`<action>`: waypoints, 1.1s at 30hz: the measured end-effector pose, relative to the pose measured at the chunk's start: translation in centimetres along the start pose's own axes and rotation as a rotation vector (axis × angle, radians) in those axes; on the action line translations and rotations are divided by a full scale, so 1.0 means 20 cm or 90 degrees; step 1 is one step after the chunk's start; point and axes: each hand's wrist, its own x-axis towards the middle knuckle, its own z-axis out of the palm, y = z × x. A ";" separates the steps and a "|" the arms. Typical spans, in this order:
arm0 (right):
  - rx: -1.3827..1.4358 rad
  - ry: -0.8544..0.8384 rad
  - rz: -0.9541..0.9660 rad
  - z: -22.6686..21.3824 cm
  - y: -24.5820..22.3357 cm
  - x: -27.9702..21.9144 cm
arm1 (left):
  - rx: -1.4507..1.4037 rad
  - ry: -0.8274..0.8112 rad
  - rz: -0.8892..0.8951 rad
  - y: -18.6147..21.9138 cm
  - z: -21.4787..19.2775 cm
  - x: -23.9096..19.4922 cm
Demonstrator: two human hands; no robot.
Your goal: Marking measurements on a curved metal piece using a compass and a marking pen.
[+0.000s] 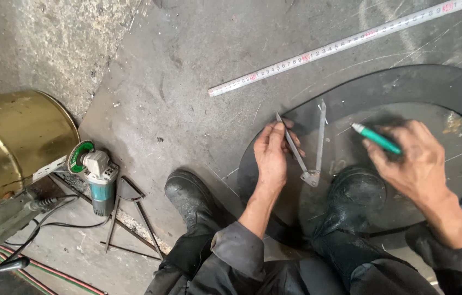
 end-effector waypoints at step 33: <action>0.288 -0.143 0.417 0.05 -0.21 0.10 | -0.070 -0.062 -0.099 -0.17 0.11 -0.09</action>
